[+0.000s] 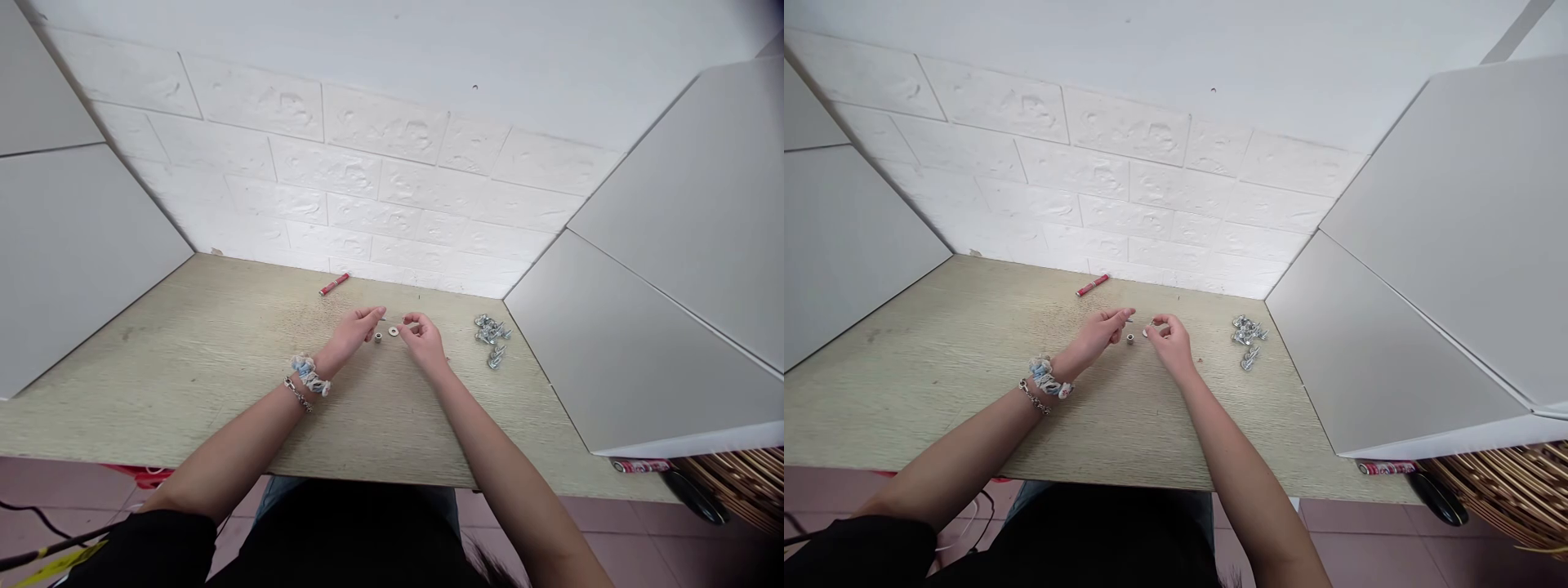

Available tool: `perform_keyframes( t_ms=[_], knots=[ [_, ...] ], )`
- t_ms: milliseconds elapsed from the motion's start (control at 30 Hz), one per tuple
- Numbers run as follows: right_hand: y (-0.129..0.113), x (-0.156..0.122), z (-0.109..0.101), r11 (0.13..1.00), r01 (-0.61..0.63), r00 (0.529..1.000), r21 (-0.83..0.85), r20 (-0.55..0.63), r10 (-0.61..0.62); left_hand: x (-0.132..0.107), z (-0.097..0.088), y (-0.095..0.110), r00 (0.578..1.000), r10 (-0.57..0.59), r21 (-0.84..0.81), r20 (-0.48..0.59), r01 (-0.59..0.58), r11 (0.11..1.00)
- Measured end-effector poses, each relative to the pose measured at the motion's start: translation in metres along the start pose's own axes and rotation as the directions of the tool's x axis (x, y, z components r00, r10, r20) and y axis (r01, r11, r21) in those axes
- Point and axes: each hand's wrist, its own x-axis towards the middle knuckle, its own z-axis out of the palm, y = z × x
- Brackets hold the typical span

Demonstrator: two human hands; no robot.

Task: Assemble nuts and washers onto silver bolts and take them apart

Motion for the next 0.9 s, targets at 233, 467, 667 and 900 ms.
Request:
perform_keyframes(
  t_ms=[233,467,667,900],
  knots=[
    [0.014,0.007,0.000,0.896,0.128,0.991,-0.424,0.097,-0.095,0.002,0.001,0.000,0.996,0.013,-0.072,-0.084,-0.019,0.997],
    [0.013,0.008,0.008,0.837,0.098,0.994,-0.538,0.086,-0.061,-0.001,0.002,0.002,0.995,0.022,-0.079,-0.100,-0.030,0.996],
    [0.015,0.009,0.010,0.813,0.098,0.995,-0.574,0.084,-0.060,0.001,0.002,-0.002,0.994,0.011,-0.066,-0.109,-0.018,0.998],
    [0.012,0.010,0.008,0.815,0.091,0.992,-0.573,0.122,-0.025,0.002,0.002,-0.004,0.998,-0.067,-0.369,0.008,0.065,0.927]
  ],
)
